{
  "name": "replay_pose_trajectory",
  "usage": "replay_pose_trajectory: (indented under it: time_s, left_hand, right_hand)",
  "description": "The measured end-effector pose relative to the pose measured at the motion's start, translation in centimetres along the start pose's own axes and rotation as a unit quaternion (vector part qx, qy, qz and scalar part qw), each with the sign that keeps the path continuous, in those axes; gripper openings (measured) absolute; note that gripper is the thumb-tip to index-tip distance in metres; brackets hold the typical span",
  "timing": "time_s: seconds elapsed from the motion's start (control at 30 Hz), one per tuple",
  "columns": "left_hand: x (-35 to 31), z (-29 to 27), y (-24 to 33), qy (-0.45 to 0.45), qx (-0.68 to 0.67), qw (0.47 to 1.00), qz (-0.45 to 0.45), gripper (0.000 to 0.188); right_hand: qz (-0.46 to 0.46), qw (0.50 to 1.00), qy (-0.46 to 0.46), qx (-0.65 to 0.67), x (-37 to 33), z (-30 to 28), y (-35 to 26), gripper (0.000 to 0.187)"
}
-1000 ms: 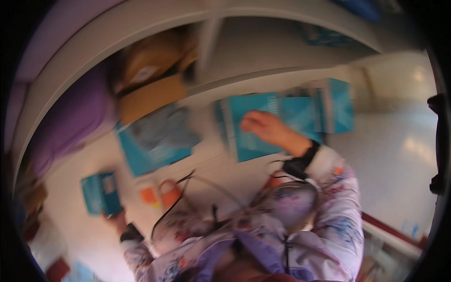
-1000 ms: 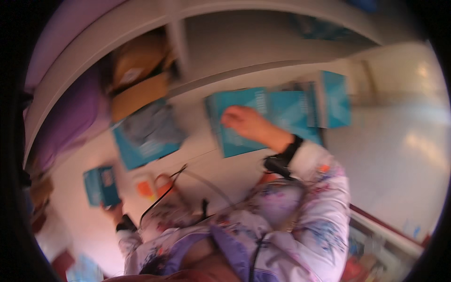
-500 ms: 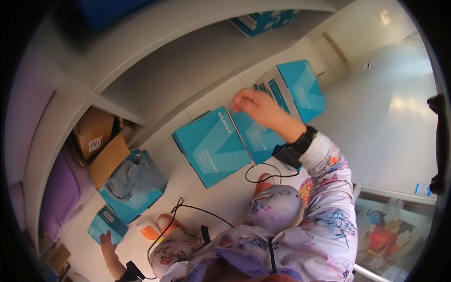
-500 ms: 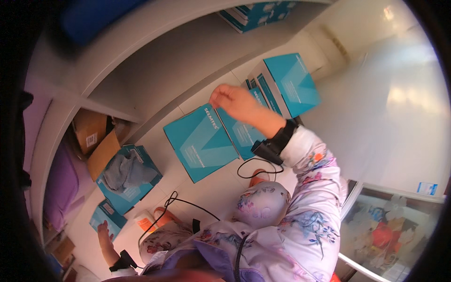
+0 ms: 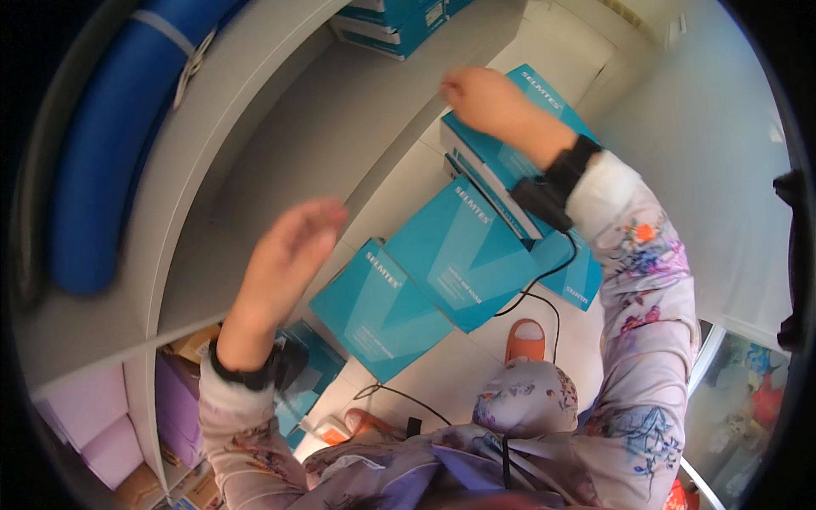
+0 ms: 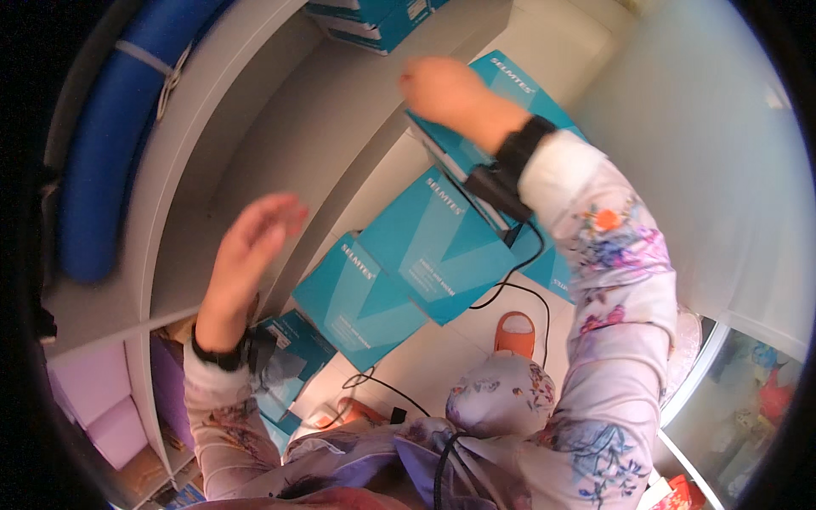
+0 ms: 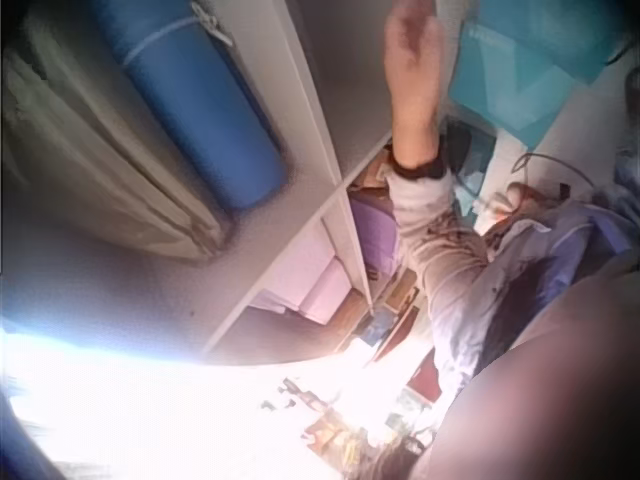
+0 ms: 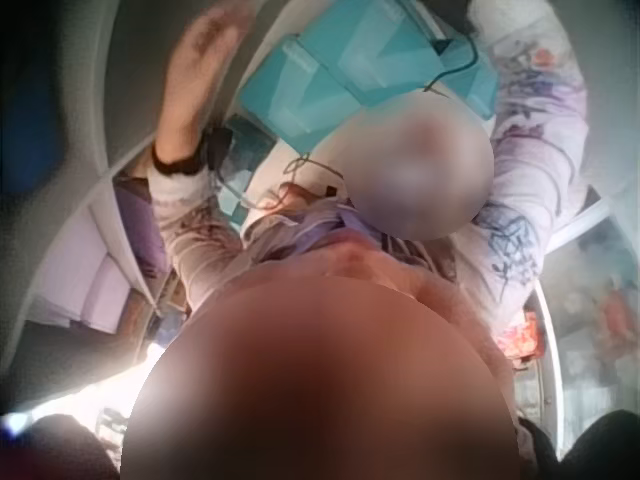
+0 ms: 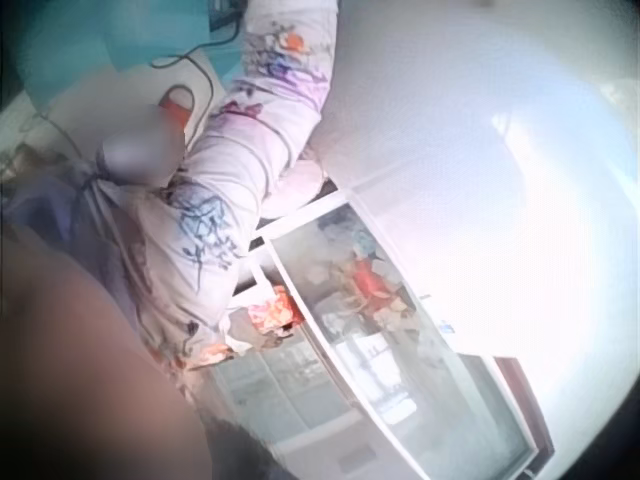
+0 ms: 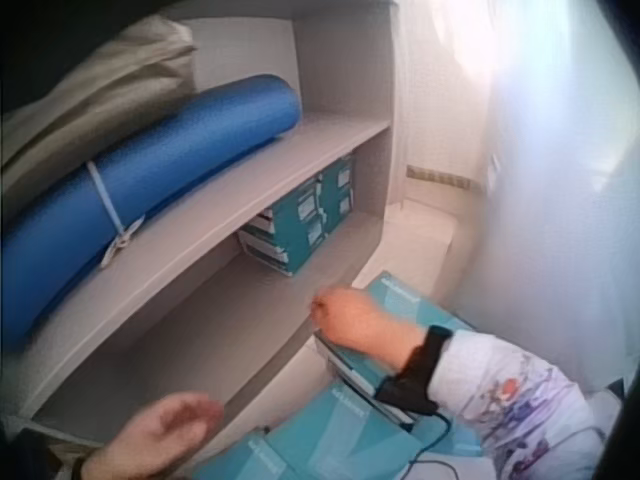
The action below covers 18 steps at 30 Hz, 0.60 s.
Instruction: The person kneels on the floor and wipes a white shelf with a cloth. They then pick up a blue rolled mat and place it on the shelf, followed by arranging several teal boxes on the shelf.
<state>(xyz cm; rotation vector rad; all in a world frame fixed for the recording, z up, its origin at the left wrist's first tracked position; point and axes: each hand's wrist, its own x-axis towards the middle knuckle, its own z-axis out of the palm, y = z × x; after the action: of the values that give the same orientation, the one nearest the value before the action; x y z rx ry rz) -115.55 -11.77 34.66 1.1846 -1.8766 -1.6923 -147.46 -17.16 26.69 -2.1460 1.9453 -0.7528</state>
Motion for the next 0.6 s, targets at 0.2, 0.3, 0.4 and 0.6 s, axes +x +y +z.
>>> replay_pose_trajectory:
  time_s: [0.2,0.3,0.4,0.6]
  left_hand:
    - [18.4,1.4,0.7,0.154,0.04,0.985,0.072,0.066]
    - [25.6,1.2,0.8,0.282,0.126,0.945,0.11,0.078]
    - [31.6,0.7,0.7,0.355,0.29,0.873,0.169,0.091]
    - [38.4,-1.4,1.2,0.372,0.376,0.836,0.149,0.1]
  right_hand:
    - [0.024,0.992,-0.124,0.014,2.8,3.1,0.1,0.017]
    - [0.0,0.998,-0.052,0.027,2.4,3.1,-0.1,0.013]
    - [0.027,0.998,-0.02,0.051,2.0,2.9,-0.3,0.012]
    - [0.036,0.995,-0.056,0.077,1.9,2.4,-0.1,0.014]
